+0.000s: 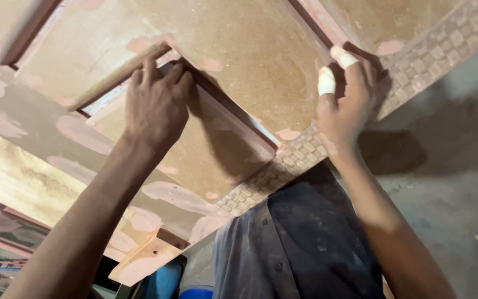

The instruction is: The person sands the surface of a wooden door using a sanding block. They move the block across the flat panels and along the raised edges and grooves to smooth the wood.

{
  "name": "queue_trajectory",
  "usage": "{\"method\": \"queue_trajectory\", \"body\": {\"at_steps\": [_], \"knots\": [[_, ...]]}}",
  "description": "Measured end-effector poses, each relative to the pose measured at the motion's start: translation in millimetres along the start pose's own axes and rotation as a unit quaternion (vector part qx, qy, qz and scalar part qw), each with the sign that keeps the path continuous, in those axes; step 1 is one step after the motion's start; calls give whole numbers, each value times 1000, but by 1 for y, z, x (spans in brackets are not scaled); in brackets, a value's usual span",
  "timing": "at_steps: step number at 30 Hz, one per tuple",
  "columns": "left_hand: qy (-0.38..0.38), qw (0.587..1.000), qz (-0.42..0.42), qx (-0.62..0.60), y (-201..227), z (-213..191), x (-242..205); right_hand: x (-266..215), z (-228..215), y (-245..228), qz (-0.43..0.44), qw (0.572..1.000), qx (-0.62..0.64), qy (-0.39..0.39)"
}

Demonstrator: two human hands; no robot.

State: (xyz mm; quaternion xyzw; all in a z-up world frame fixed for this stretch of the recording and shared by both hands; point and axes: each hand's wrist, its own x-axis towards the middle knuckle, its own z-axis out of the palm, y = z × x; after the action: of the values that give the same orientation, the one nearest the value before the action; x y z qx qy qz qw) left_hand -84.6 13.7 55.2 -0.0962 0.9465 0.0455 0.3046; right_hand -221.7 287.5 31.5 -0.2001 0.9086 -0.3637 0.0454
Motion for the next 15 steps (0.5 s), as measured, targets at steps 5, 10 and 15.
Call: {"method": "queue_trajectory", "body": {"at_steps": [5,10,15], "knots": [[68,996,60,-14,22,16,-10,-9,7,9,0,999,32,-6],[-13,999,23,44,-7,4,-3,-16,4,11,-6,999,42,-21],[26,999,35,-2,4,8,-11,-13,5,12,-1,997,69,-28]]}}
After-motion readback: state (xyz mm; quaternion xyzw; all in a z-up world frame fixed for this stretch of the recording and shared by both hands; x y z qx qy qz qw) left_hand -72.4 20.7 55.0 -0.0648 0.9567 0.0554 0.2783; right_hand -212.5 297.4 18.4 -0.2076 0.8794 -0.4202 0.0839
